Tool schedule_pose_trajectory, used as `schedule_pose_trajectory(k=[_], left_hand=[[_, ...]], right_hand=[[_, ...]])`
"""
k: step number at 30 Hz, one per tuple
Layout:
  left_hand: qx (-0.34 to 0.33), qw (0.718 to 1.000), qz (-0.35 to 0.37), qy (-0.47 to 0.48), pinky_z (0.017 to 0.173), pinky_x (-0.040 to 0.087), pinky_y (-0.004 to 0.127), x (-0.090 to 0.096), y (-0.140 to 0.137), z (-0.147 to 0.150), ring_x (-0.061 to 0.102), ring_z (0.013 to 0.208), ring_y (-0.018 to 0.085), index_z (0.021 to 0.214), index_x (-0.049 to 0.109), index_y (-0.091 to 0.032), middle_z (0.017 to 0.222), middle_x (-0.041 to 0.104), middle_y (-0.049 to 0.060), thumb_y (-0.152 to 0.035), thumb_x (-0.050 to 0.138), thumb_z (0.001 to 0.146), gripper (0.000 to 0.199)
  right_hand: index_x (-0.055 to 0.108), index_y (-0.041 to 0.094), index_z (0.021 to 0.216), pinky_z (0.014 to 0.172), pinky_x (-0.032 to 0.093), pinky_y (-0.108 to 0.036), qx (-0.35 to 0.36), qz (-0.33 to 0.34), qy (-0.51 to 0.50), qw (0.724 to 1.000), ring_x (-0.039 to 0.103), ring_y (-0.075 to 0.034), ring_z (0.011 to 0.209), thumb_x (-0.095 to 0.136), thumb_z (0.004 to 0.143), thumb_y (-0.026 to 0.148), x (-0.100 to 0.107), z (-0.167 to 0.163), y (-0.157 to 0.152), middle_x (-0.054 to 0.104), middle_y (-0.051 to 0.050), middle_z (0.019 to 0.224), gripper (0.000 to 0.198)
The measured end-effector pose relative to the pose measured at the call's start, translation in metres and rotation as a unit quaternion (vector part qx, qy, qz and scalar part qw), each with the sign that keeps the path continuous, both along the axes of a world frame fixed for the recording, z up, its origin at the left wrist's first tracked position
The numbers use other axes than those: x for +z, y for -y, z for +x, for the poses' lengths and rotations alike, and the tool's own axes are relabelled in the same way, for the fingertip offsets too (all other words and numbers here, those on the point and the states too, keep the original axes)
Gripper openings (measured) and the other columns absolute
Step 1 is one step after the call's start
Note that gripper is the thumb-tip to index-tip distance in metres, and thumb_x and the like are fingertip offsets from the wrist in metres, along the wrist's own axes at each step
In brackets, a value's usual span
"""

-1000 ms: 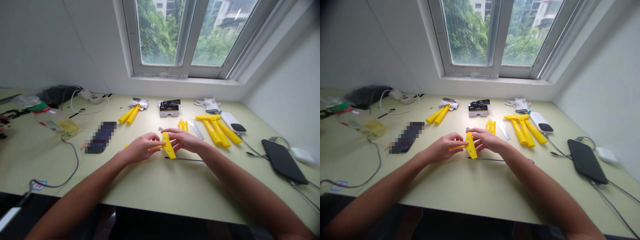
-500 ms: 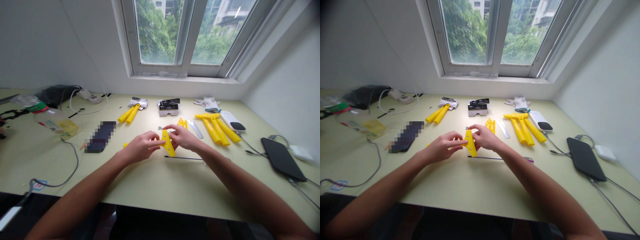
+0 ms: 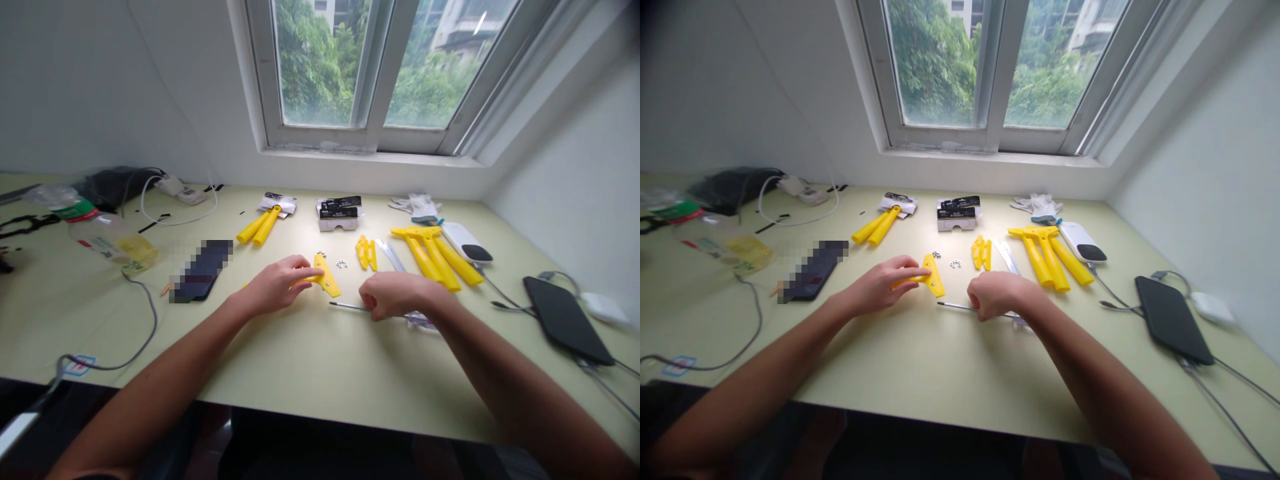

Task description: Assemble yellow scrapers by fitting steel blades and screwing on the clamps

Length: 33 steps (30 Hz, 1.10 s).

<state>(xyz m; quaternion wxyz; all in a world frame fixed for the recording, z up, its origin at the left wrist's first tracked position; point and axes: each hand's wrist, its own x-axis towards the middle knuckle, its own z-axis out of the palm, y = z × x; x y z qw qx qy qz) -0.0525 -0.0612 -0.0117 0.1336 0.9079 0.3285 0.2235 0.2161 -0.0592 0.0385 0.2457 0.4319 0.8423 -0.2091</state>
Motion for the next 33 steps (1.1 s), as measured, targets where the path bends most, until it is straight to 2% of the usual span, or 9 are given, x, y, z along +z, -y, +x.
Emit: schedule_pose_trajectory(k=[2, 7, 11, 13, 15, 19, 33], left_hand=[[-0.003, 1.000, 0.003, -0.007, 0.077, 0.049, 0.028, -0.001, 0.001, 0.000, 0.058, 0.088, 0.015, 0.125, 0.059, -0.028, 0.105, 0.060, 0.006, -0.017, 0.053, 0.092, 0.036], [-0.010, 1.000, 0.007, -0.004, 0.076, 0.049, 0.027, 0.000, 0.001, 0.000, 0.059, 0.088, 0.014, 0.128, 0.058, -0.028, 0.105, 0.060, 0.007, -0.020, 0.049, 0.094, 0.036], [-0.003, 1.000, 0.016, -0.013, 0.076, 0.050, 0.027, 0.002, 0.001, 0.000, 0.059, 0.087, 0.014, 0.127, 0.059, -0.029, 0.106, 0.060, 0.007, -0.019, 0.050, 0.094, 0.036], [0.003, 0.999, 0.025, -0.032, 0.075, 0.049, 0.027, 0.001, 0.002, 0.000, 0.059, 0.087, 0.014, 0.125, 0.061, -0.030, 0.106, 0.060, 0.007, -0.018, 0.051, 0.093, 0.035], [0.002, 0.998, 0.032, -0.052, 0.074, 0.049, 0.027, 0.000, 0.003, 0.002, 0.059, 0.087, 0.014, 0.124, 0.061, -0.031, 0.107, 0.060, 0.007, -0.019, 0.051, 0.093, 0.034], [-0.007, 0.995, 0.047, -0.086, 0.072, 0.048, 0.026, -0.003, 0.008, 0.007, 0.058, 0.088, 0.014, 0.124, 0.061, -0.034, 0.109, 0.059, 0.006, -0.022, 0.048, 0.095, 0.034], [-0.040, 0.992, 0.042, -0.116, 0.074, 0.047, 0.026, -0.004, 0.016, 0.015, 0.055, 0.088, 0.015, 0.124, 0.060, -0.033, 0.106, 0.056, 0.007, -0.023, 0.044, 0.095, 0.034]], right_hand=[[0.070, 0.019, 0.086, 0.052, 0.034, -0.027, 0.005, 0.001, -0.011, 1.000, 0.057, -0.018, 0.068, 0.057, 0.069, 0.024, 0.004, 0.001, 0.000, 0.067, -0.006, 0.083, 0.022], [0.072, 0.024, 0.100, 0.059, 0.040, -0.026, -0.035, -0.082, -0.068, 0.994, 0.062, -0.017, 0.073, 0.051, 0.077, 0.022, 0.025, 0.021, -0.005, 0.070, -0.004, 0.083, 0.031], [0.070, 0.028, 0.113, 0.067, 0.042, -0.026, -0.047, -0.038, -0.104, 0.993, 0.063, -0.018, 0.083, 0.050, 0.084, 0.029, 0.034, 0.038, -0.010, 0.071, -0.004, 0.100, 0.035], [0.072, 0.025, 0.107, 0.064, 0.041, -0.026, -0.050, -0.009, -0.107, 0.993, 0.061, -0.017, 0.077, 0.048, 0.087, 0.036, 0.039, 0.040, -0.009, 0.071, -0.005, 0.094, 0.033], [0.074, 0.021, 0.093, 0.058, 0.037, -0.026, -0.052, 0.025, -0.105, 0.993, 0.056, -0.014, 0.065, 0.044, 0.090, 0.043, 0.044, 0.038, -0.004, 0.068, -0.004, 0.079, 0.037], [0.067, 0.020, 0.073, 0.051, 0.030, -0.026, -0.031, 0.072, -0.108, 0.991, 0.046, -0.011, 0.055, 0.040, 0.092, 0.044, 0.050, 0.025, 0.008, 0.059, -0.001, 0.065, 0.041], [0.064, 0.019, 0.070, 0.053, 0.027, -0.027, -0.020, 0.048, -0.050, 0.997, 0.048, -0.013, 0.057, 0.042, 0.086, 0.032, 0.033, 0.007, 0.016, 0.063, -0.004, 0.069, 0.030]])
